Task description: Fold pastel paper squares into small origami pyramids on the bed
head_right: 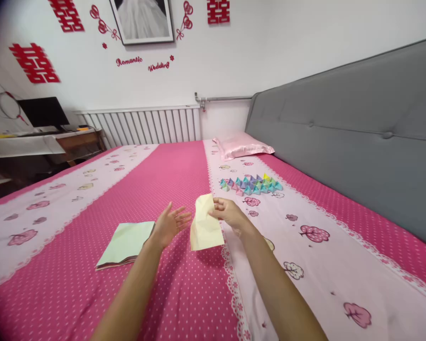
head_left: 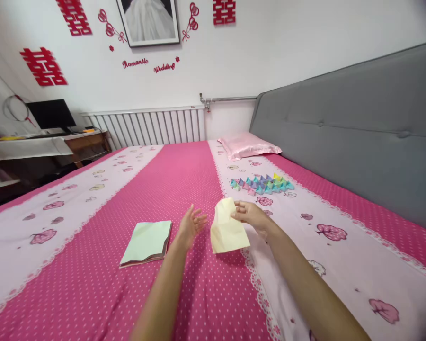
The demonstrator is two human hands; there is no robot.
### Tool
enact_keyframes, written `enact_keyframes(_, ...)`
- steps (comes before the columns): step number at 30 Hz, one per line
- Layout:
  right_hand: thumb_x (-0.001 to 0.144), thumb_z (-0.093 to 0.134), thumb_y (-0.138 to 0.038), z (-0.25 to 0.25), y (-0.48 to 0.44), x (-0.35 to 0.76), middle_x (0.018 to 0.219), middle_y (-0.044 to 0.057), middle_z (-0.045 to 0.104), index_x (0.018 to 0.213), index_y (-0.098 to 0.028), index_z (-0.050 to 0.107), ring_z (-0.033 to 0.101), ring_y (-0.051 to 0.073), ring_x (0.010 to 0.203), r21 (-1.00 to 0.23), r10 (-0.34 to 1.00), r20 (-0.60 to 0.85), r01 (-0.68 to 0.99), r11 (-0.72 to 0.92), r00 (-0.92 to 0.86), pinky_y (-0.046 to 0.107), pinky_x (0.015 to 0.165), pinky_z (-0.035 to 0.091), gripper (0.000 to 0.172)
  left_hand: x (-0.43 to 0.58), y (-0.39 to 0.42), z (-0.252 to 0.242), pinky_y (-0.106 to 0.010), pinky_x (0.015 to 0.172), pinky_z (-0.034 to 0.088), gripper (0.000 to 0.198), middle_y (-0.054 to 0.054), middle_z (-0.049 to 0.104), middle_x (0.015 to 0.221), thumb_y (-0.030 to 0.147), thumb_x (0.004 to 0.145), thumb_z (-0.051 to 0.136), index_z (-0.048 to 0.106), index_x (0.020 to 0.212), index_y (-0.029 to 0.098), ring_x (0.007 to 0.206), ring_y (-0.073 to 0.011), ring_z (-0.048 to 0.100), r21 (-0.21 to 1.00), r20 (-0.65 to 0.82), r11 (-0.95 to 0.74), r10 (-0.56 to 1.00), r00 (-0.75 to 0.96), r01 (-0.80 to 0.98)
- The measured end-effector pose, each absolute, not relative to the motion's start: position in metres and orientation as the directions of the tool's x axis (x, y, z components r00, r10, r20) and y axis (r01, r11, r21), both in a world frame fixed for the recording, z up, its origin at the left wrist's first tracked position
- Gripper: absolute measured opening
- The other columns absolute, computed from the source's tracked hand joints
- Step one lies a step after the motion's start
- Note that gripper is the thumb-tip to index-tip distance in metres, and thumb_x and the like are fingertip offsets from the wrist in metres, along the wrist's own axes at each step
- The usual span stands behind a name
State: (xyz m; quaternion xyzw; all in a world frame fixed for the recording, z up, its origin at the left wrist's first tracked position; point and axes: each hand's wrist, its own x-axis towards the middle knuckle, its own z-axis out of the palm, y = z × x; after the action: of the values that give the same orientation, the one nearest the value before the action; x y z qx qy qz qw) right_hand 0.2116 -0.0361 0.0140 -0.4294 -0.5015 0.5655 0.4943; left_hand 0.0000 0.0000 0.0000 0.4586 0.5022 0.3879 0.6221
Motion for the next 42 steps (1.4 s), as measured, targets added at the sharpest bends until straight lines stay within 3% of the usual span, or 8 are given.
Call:
enact_keyframes(4,0.065,0.071,-0.025,0.031,-0.02,0.217,0.089,0.005,0.07,0.105,-0.016,0.06,0.065,0.016,0.08,-0.972,0.976,0.121,-0.222,0.079,-0.18,0.028,0.074,0.048,0.042,0.01,0.018,0.013,-0.041,0.089,0.045,0.072,-0.017,0.061,0.114,0.065,0.08,0.027,0.046,0.123,0.01,0.103,-0.0267,0.059,0.897,-0.17,0.323,0.883,0.437,-0.303)
enact_keyframes(9,0.065,0.072,-0.027,0.0,-0.007,0.213,0.087,0.005,0.07,0.104,-0.016,0.06,0.065,0.016,0.079,-0.964,0.98,0.118,-0.256,0.074,-0.159,0.029,0.075,0.048,0.042,0.014,0.018,-0.006,-0.047,0.091,0.042,0.074,-0.018,0.063,0.111,0.068,0.075,0.038,0.051,0.121,0.011,0.106,-0.0326,0.057,0.789,-0.156,0.461,0.79,0.593,-0.406)
enact_keyframes(16,0.061,0.072,-0.025,-0.049,0.016,0.204,0.079,0.004,0.069,0.097,-0.014,0.061,0.064,0.016,0.07,-0.98,0.998,0.015,-0.2,0.026,0.058,0.029,0.068,0.049,0.039,0.014,0.029,-0.039,-0.047,0.087,0.047,0.067,-0.019,0.067,0.102,0.059,0.078,0.045,0.052,0.119,0.007,0.098,-0.0316,0.062,0.669,-0.314,0.589,0.777,0.546,-0.453)
enact_keyframes(22,0.063,0.07,-0.024,-0.058,0.02,0.207,0.08,0.004,0.069,0.103,-0.015,0.057,0.064,0.016,0.068,-0.989,0.993,-0.01,-0.145,0.007,0.12,0.028,0.063,0.049,0.043,0.023,0.037,-0.056,-0.038,0.078,0.055,0.037,-0.016,0.07,0.091,0.02,0.077,0.061,0.057,0.111,0.006,0.081,-0.0252,0.068,0.779,-0.389,0.524,0.835,0.389,-0.346)
enact_keyframes(27,0.068,0.069,-0.026,-0.055,0.021,0.214,0.084,0.005,0.069,0.118,-0.017,0.049,0.064,0.016,0.072,-0.997,0.987,0.014,-0.072,0.025,0.158,0.029,0.066,0.05,0.055,0.028,0.039,-0.062,-0.036,0.077,0.056,0.027,-0.014,0.072,0.085,0.01,0.076,0.058,0.062,0.102,0.006,0.074,-0.0234,0.069,0.807,-0.367,0.443,0.895,0.254,-0.391)
enact_keyframes(34,0.071,0.066,-0.022,-0.048,0.016,0.223,0.098,0.004,0.066,0.132,-0.029,0.039,0.063,0.015,0.078,-0.994,0.996,0.085,0.059,0.087,-0.028,0.034,0.076,0.051,0.067,0.031,0.039,-0.062,-0.04,0.07,0.057,0.026,-0.016,0.071,0.075,0.011,0.075,0.06,0.061,0.099,0.002,0.067,-0.0258,0.069,0.771,-0.418,0.472,0.882,0.219,-0.428)
enact_keyframes(39,0.069,0.068,-0.018,-0.044,0.012,0.226,0.103,0.001,0.066,0.126,-0.029,0.049,0.061,0.017,0.093,-0.997,0.952,0.064,0.016,0.072,-0.3,0.038,0.086,0.049,0.061,0.034,0.036,-0.058,-0.042,0.068,0.057,0.031,-0.016,0.071,0.075,0.013,0.076,0.059,0.059,0.105,0.003,0.064,-0.0253,0.069,0.773,-0.414,0.455,0.89,0.192,-0.442)
enact_keyframes(42,0.066,0.07,-0.018,-0.046,0.012,0.225,0.101,0.002,0.068,0.119,-0.026,0.057,0.062,0.018,0.093,-0.999,0.953,0.033,-0.009,0.031,-0.3,0.039,0.085,0.05,0.055,0.036,0.034,-0.054,-0.041,0.069,0.057,0.03,-0.015,0.071,0.075,0.012,0.076,0.058,0.06,0.105,0.004,0.066,-0.0246,0.069,0.78,-0.38,0.417,0.908,0.177,-0.467)
